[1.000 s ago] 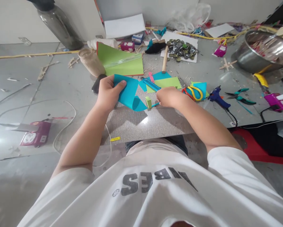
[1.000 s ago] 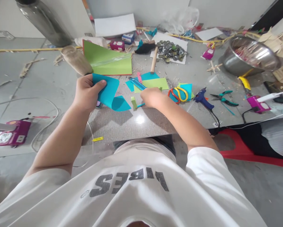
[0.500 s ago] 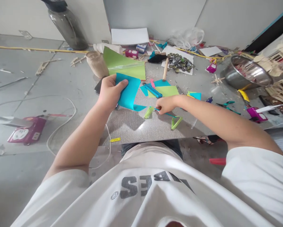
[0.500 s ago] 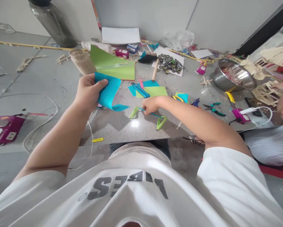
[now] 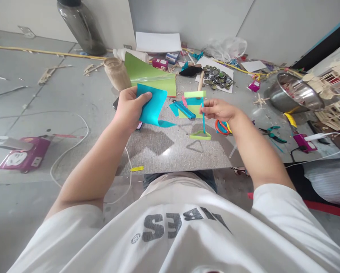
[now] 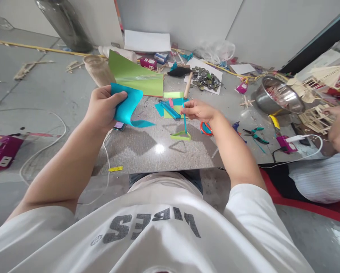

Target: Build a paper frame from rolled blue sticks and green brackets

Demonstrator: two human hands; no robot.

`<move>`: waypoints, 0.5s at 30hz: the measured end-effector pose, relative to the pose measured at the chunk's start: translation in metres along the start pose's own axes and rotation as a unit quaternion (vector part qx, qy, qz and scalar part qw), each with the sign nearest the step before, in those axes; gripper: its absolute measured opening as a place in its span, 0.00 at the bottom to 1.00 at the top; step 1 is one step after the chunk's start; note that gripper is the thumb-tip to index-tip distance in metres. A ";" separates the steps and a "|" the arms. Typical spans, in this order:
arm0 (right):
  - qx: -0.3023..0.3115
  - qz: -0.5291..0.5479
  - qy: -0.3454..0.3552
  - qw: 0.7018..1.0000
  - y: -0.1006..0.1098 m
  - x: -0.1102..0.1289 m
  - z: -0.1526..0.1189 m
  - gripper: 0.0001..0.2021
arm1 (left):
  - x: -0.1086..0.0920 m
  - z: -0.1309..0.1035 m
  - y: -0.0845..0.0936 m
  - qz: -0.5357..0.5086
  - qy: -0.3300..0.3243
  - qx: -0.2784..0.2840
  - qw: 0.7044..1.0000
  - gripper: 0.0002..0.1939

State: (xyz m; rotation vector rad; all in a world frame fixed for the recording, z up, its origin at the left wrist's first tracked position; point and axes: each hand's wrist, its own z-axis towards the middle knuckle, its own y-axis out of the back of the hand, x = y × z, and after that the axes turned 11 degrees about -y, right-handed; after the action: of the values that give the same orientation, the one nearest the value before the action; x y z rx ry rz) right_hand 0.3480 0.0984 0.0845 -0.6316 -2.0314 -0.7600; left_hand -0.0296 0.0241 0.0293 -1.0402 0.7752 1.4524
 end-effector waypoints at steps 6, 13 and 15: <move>-0.186 0.204 -0.015 0.961 -0.018 -0.010 0.004 0.32 | 0.001 0.004 0.002 -0.011 0.020 0.037 0.999 0.36; -0.287 0.195 -0.015 0.938 -0.023 -0.017 0.010 0.29 | -0.013 -0.005 -0.009 -0.053 0.072 -0.030 0.996 0.13; -0.331 0.135 0.023 0.934 -0.013 -0.016 0.007 0.26 | -0.015 -0.008 -0.011 -0.058 0.070 -0.046 0.995 0.09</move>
State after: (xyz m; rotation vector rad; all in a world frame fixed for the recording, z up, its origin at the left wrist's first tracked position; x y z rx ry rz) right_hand 0.3432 0.0923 0.0643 -1.2291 -1.5729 -1.2835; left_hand -0.0176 0.0124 0.0414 -1.2478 0.7413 1.3367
